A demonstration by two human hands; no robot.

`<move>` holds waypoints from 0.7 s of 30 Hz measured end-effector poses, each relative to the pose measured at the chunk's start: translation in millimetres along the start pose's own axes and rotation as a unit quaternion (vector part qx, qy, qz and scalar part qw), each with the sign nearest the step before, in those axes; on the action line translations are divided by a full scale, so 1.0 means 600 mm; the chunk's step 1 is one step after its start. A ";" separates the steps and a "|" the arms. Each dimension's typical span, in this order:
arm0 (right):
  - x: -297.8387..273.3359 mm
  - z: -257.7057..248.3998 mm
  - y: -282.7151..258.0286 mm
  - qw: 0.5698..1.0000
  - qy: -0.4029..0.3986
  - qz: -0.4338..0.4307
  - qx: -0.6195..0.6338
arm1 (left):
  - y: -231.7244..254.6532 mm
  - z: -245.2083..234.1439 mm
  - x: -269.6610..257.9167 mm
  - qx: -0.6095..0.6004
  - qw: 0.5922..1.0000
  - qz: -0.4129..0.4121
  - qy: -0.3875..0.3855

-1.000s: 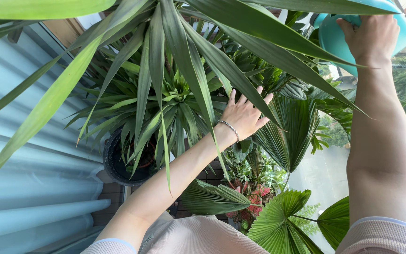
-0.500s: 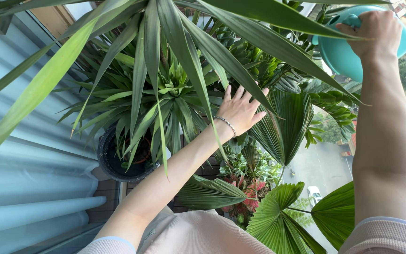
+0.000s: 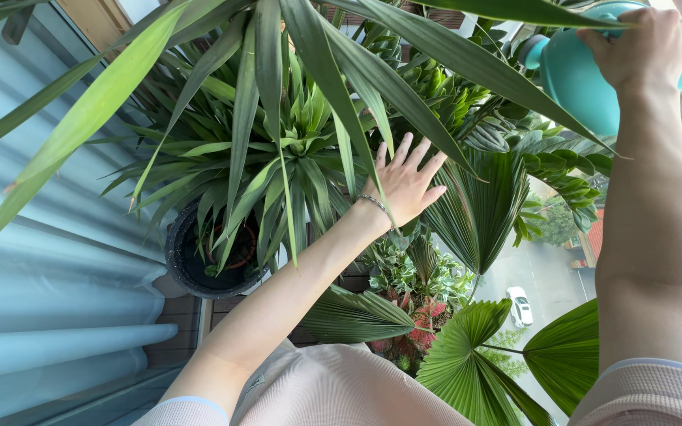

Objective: The person waters several potted plants on a balcony using a small watering can and refills the can at an outdoor tap.

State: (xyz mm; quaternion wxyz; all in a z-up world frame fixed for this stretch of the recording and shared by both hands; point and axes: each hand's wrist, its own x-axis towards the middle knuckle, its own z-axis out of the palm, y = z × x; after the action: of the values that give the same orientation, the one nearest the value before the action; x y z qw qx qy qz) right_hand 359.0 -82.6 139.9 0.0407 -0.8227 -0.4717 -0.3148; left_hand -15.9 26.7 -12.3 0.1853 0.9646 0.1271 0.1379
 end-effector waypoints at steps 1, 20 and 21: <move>0.005 0.000 -0.004 1.000 0.008 -0.008 -0.010 | -0.001 -0.002 -0.001 0.002 1.000 -0.003 -0.004; 0.071 0.095 -0.056 0.997 -0.075 -0.007 -0.013 | -0.027 -0.008 0.001 0.008 0.999 -0.032 0.020; 0.073 0.095 -0.055 0.997 -0.079 -0.001 -0.009 | -0.026 -0.007 0.002 0.004 0.999 -0.033 0.022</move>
State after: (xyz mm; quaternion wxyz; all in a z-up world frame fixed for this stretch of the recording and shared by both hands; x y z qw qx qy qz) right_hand 375.8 -10.7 111.1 -0.0043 -0.8447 -0.4716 -0.2531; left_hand -19.4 42.8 -14.4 0.1834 0.9574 0.1633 0.1522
